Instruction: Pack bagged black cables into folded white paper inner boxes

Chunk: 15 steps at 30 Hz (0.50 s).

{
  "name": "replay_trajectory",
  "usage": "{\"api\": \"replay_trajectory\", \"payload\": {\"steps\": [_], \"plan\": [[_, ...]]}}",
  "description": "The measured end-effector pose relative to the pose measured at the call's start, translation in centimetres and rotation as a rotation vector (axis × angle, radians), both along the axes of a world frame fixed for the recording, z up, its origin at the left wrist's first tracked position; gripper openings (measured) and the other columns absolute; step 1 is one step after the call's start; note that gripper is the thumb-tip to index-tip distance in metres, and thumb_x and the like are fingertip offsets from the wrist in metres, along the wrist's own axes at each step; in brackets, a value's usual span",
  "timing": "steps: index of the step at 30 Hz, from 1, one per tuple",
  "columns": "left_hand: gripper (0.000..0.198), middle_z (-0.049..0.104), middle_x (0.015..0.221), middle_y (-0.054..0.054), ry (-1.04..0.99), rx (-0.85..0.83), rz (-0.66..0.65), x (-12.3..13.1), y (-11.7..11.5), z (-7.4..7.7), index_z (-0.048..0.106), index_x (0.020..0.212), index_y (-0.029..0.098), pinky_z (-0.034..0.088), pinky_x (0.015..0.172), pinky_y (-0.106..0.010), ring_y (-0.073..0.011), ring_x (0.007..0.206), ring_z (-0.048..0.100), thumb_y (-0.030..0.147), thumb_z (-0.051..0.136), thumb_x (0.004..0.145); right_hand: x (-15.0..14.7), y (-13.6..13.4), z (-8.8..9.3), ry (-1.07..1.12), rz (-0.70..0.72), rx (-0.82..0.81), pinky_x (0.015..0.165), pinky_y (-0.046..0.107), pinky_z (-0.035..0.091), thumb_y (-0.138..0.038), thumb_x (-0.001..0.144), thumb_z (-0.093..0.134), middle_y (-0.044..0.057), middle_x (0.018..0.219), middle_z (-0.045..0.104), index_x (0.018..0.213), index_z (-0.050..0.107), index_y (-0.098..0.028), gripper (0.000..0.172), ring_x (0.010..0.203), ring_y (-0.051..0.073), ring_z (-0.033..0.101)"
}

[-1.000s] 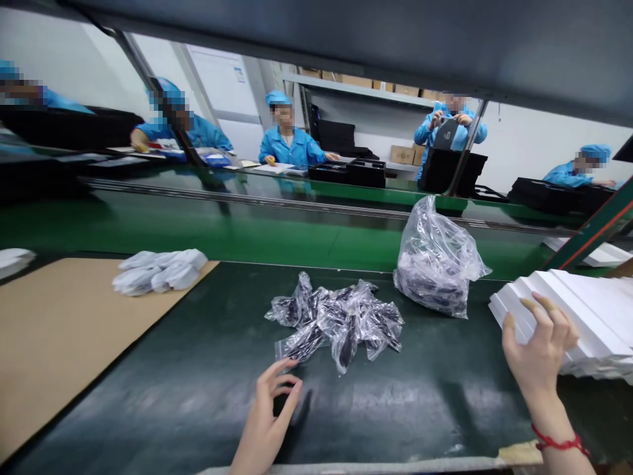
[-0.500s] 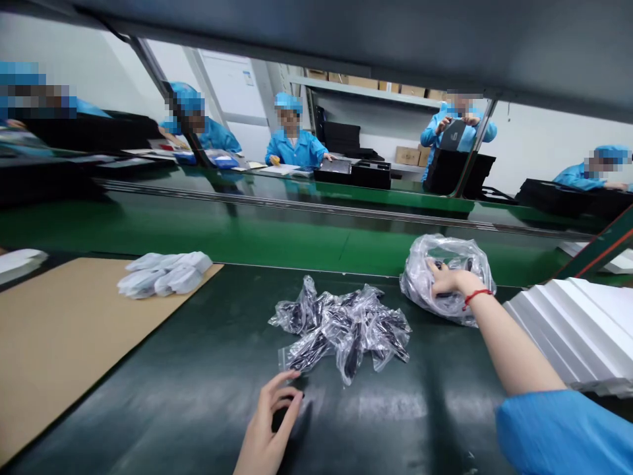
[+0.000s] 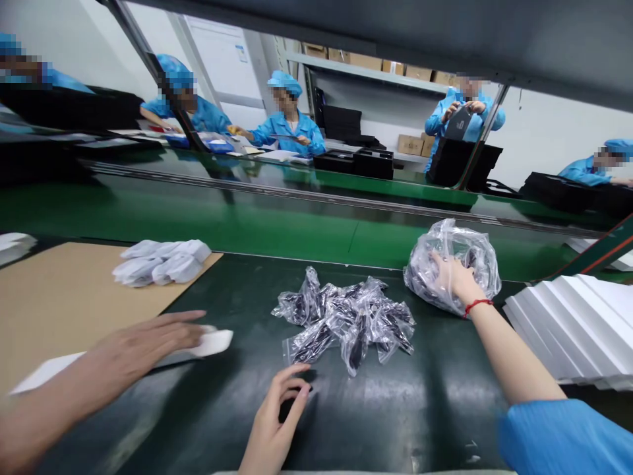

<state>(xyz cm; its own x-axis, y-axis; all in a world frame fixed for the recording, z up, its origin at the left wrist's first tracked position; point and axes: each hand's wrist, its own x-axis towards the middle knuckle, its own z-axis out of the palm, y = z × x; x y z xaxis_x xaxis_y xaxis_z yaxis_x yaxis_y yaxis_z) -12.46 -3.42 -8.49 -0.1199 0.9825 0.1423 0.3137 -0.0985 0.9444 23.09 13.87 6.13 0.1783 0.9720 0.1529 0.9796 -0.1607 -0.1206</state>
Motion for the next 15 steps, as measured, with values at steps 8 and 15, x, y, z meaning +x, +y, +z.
{"api": "replay_trajectory", "payload": {"steps": [8,15], "plan": [[0.025,0.064,0.107,-0.01,0.113,0.221,0.077,-2.8,0.1,0.5,0.058,0.109,0.02,0.059,0.072,-0.031,-0.0183,0.081,0.067,0.038,0.048,0.093,0.7,-2.4,2.9,0.265,-0.041,0.264,0.084,0.037,0.054,-0.04,0.092,0.061,0.006,0.108,0.064,0.112,0.061,-0.016,0.032,0.095,0.017,0.063],[0.038,0.061,0.122,-0.02,0.645,0.263,0.277,-12.7,4.2,1.9,0.055,0.116,0.014,0.047,0.1,-0.051,-0.0336,0.115,0.058,0.036,0.038,0.09,-0.4,-5.7,11.3,0.631,0.232,0.883,0.092,0.034,0.052,-0.036,0.081,0.067,0.013,0.129,0.06,0.13,0.052,-0.015,0.056,0.11,0.02,0.063]]}}
